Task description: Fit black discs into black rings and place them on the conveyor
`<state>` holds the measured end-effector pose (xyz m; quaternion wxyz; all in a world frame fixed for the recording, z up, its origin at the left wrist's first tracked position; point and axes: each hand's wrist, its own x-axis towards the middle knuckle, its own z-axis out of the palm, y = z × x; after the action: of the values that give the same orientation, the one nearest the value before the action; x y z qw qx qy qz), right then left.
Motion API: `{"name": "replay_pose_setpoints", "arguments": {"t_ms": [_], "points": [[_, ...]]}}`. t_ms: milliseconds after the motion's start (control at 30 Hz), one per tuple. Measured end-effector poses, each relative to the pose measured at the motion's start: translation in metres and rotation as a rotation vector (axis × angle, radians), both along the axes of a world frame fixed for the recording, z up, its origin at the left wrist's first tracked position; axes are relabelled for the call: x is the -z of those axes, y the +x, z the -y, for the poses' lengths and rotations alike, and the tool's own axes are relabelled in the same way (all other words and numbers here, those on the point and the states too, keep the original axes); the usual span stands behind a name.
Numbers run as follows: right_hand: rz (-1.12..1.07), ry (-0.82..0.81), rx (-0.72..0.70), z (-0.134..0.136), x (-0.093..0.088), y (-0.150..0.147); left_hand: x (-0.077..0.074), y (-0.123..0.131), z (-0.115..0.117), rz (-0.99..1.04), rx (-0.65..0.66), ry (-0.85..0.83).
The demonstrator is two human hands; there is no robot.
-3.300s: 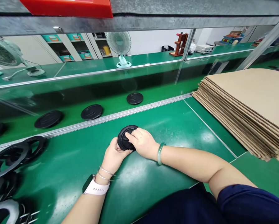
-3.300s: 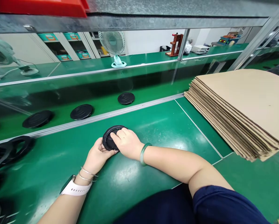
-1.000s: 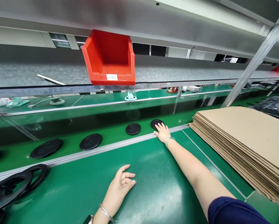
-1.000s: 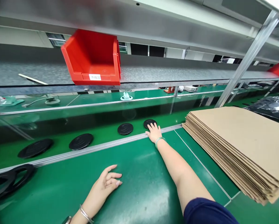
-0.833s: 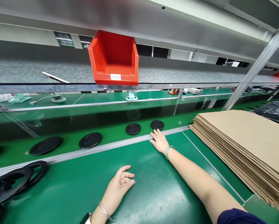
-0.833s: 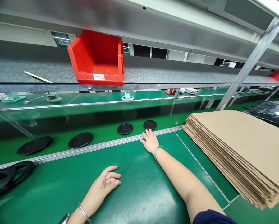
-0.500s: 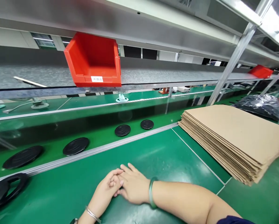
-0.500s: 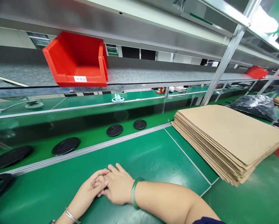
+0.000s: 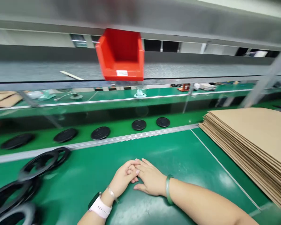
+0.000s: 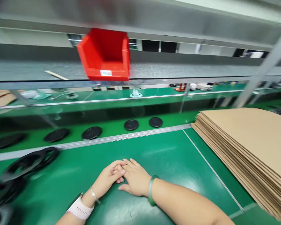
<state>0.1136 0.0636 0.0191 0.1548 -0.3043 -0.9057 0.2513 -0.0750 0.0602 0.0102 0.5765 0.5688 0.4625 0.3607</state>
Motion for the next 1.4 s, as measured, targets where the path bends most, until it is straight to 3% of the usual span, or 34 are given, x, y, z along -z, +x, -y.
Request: {"name": "replay_pose_setpoints", "arguments": {"t_ms": [233,400,533,667,733,833,933,1033,1100,1200,1267,1333,1400], "points": [[0.096,-0.052,-0.101,-0.016,0.006,0.009,0.006,0.002,0.001,-0.020,-0.143,0.062],[0.134,-0.071,-0.117,-0.019,0.011,0.014,0.005,-0.020,-0.007,-0.298,-0.434,0.221],[0.136,-0.084,-0.119,-0.019,0.011,0.015,-0.020,-0.074,-0.017,-0.658,-0.736,0.298],[0.120,-0.088,-0.108,-0.020,0.011,0.014,-0.057,-0.150,-0.026,-0.993,-0.985,0.190],[0.113,-0.092,-0.099,-0.020,0.011,0.014,-0.072,-0.182,-0.029,-1.121,-1.049,0.078],[0.091,-0.110,-0.093,-0.020,0.011,0.013,-0.083,-0.205,-0.031,-1.245,-1.010,-0.080],[0.056,-0.133,-0.099,-0.020,0.013,0.012,-0.079,-0.193,-0.030,-1.315,-0.866,-0.106],[-0.016,-0.165,-0.079,-0.023,0.018,0.012,-0.065,-0.152,-0.021,-1.336,-0.674,0.013],[-0.154,-0.202,0.045,-0.028,0.022,0.014,-0.055,-0.117,-0.005,-1.316,-0.537,0.144],[-0.464,-0.280,0.366,-0.038,0.025,0.020,-0.041,-0.063,0.029,-1.243,-0.366,0.347],[-0.594,-0.309,0.470,-0.041,0.024,0.023,-0.034,-0.032,0.051,-1.189,-0.278,0.439],[-0.600,-0.290,0.394,-0.037,0.021,0.023,-0.031,-0.009,0.069,-1.129,-0.198,0.522],[-0.495,-0.236,0.218,-0.029,0.018,0.021,-0.034,0.001,0.080,-1.017,-0.100,0.613]]}}
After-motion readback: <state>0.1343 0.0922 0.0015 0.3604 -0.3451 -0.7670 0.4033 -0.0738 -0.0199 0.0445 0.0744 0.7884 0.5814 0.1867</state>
